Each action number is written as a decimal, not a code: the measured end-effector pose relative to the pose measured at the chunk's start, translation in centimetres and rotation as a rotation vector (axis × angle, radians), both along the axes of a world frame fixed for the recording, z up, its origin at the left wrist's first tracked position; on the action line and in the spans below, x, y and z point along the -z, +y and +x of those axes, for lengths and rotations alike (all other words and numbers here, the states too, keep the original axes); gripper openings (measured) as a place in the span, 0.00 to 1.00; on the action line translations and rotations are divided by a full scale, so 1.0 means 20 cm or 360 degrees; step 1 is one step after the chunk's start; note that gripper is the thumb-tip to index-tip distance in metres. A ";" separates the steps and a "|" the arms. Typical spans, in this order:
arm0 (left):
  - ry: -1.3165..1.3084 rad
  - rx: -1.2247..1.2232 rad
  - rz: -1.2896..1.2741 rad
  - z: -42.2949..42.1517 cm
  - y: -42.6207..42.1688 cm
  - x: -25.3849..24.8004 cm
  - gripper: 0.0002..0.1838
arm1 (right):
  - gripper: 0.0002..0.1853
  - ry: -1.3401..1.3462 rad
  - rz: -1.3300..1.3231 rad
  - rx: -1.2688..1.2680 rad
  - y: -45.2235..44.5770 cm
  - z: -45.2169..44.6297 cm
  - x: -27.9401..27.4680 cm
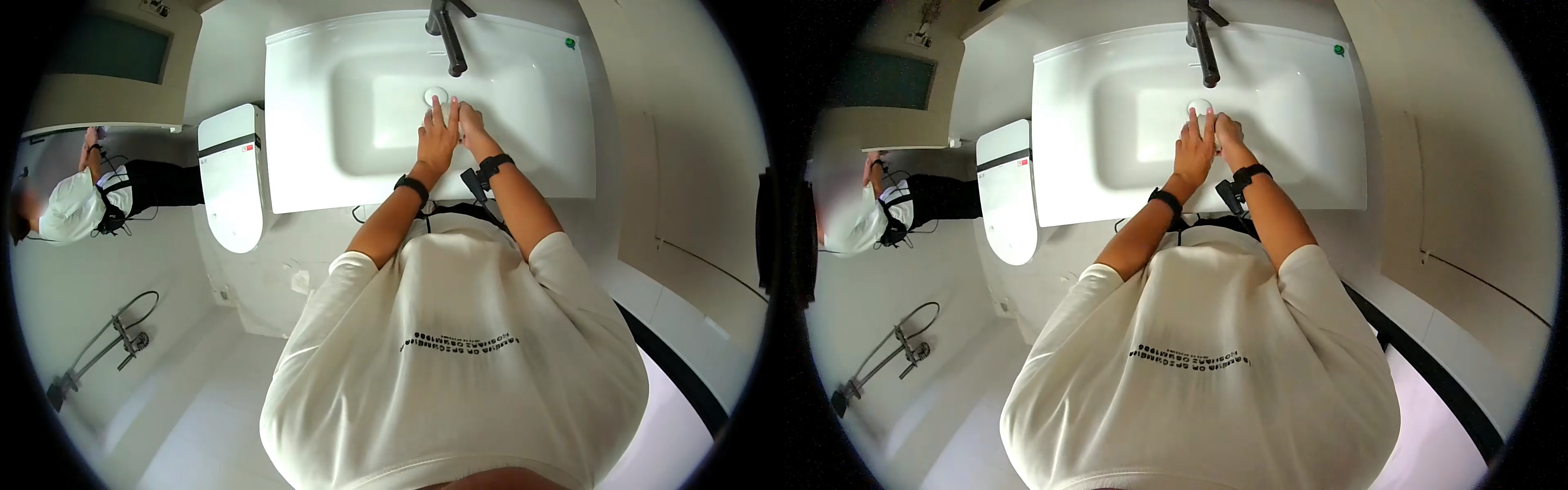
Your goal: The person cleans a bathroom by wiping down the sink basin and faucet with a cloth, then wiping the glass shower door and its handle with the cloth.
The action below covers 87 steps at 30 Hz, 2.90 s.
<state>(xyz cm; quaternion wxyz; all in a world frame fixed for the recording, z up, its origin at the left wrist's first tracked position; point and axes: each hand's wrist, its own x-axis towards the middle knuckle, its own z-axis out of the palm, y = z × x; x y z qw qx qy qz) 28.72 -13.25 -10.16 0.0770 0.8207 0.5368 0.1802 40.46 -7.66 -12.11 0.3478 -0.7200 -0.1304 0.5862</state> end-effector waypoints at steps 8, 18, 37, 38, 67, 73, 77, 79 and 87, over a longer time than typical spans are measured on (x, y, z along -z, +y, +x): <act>0.0123 -0.0069 -0.0861 0.04 0.04 -0.12 0.53 | 0.27 -0.0533 -0.0138 -0.0424 -0.06 0.00 -0.12; 0.0133 0.0057 -0.1079 -0.02 0.09 -0.02 0.34 | 0.26 -0.1233 0.0214 -0.0763 -0.19 -0.06 -0.18; 0.0235 0.0934 -0.0387 -0.39 0.30 -0.45 0.15 | 0.50 0.1726 -0.0022 -0.0539 -0.23 0.13 -0.24; 0.0242 0.1012 -0.0290 -0.38 0.31 -0.47 0.14 | 0.50 0.1813 0.0020 -0.0512 -0.23 0.10 -0.25; 0.0528 0.0269 0.0030 -0.46 0.34 -0.78 0.28 | 0.32 -0.0619 0.0693 -0.2410 0.32 -0.18 -0.89; 0.0375 0.0117 -0.0088 -0.41 0.36 -0.74 0.18 | 0.43 -0.0974 0.0721 -0.2365 0.31 -0.21 -0.94; 0.0396 0.0109 -0.0141 -0.43 0.47 -0.69 0.19 | 0.40 -0.1047 0.1096 -0.2078 0.36 -0.23 -0.73; 0.0427 0.0120 -0.0182 -0.46 0.53 -0.66 0.20 | 0.35 -0.1063 0.0918 -0.1974 0.30 -0.27 -0.84; 0.0515 0.0069 -0.0471 -0.43 0.65 -0.55 0.16 | 0.26 -0.1422 0.0965 -0.1898 0.33 -0.31 -0.65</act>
